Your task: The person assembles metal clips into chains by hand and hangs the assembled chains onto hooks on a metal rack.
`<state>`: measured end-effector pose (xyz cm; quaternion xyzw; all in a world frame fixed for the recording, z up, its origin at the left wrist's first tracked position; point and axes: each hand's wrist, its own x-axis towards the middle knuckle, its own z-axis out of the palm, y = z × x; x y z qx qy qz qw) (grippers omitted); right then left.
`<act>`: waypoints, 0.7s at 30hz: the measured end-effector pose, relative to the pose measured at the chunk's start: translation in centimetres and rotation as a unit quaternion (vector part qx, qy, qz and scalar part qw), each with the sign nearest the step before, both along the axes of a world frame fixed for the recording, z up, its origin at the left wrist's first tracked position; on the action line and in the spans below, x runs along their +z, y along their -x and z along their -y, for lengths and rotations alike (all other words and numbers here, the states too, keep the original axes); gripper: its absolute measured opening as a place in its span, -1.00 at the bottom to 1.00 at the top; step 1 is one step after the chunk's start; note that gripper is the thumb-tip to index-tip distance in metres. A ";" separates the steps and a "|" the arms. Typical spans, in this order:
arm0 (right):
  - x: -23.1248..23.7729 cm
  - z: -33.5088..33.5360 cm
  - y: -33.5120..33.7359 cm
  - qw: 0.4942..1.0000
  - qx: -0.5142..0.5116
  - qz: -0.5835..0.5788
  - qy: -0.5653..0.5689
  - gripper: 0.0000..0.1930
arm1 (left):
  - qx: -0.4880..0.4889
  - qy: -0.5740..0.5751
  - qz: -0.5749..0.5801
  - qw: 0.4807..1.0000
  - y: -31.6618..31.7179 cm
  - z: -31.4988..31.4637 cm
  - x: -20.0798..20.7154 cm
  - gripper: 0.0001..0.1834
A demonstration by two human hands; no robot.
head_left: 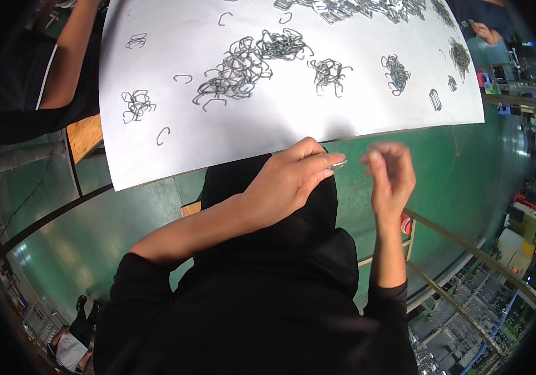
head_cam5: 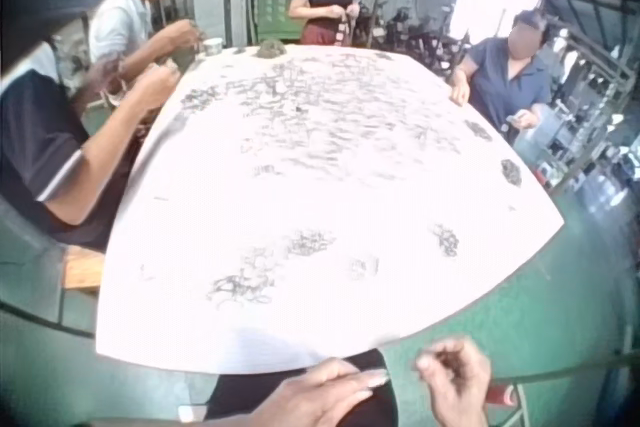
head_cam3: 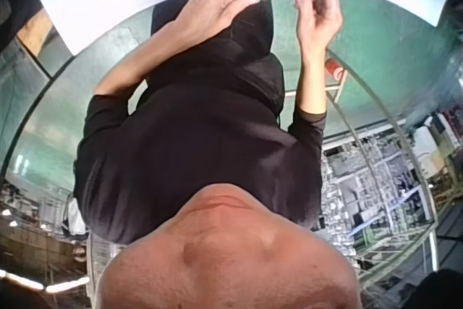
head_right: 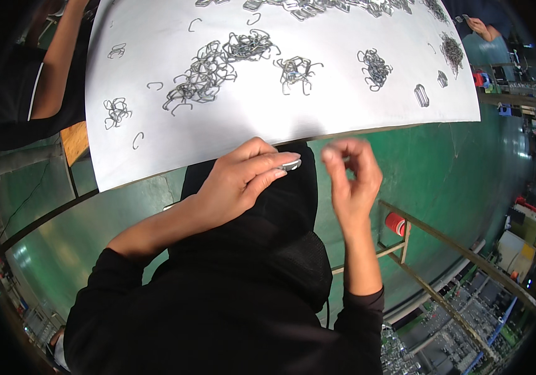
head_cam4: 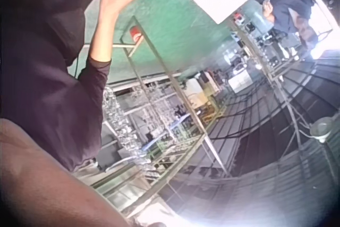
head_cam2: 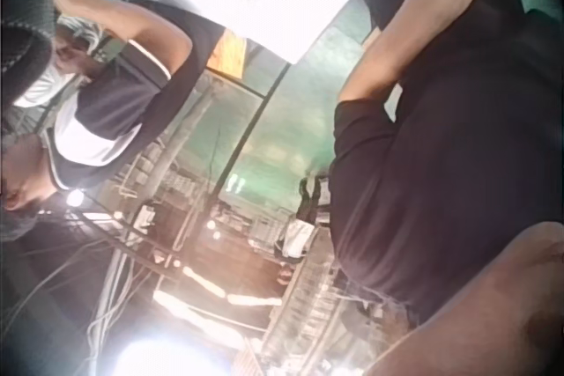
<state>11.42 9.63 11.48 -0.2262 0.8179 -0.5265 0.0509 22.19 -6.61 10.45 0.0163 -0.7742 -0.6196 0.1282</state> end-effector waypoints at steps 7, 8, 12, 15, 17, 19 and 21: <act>-2.9 11.3 4.7 0.915 0.244 -0.293 -0.133 -0.84 | -0.031 0.020 0.003 0.999 -1.3 0.4 -2.9 -0.68; -3.3 12.5 4.8 0.899 0.264 -0.313 -0.154 -0.86 | -0.028 0.023 -0.004 0.999 -1.4 0.4 -3.1 -0.68; -5.2 15.7 5.9 0.849 0.344 -0.368 -0.159 -0.96 | -0.024 0.025 -0.008 0.999 -1.9 0.5 -3.3 -0.67; -3.1 18.1 7.5 0.909 0.313 -0.260 -0.094 -0.94 | -0.015 0.025 -0.013 1.000 -1.9 0.5 -3.7 -0.68; 0.5 19.3 9.0 0.934 0.297 -0.190 -0.053 -0.90 | -0.013 0.021 -0.014 1.000 -1.9 0.6 -3.5 -0.69; 5.2 19.2 10.3 0.953 0.262 -0.143 -0.052 -0.80 | -0.015 0.015 -0.013 1.000 -1.8 0.7 -3.3 -0.69; 7.3 16.8 12.0 0.964 0.222 -0.140 -0.030 -0.77 | -0.018 0.016 -0.020 1.000 -1.6 0.7 -3.3 -0.69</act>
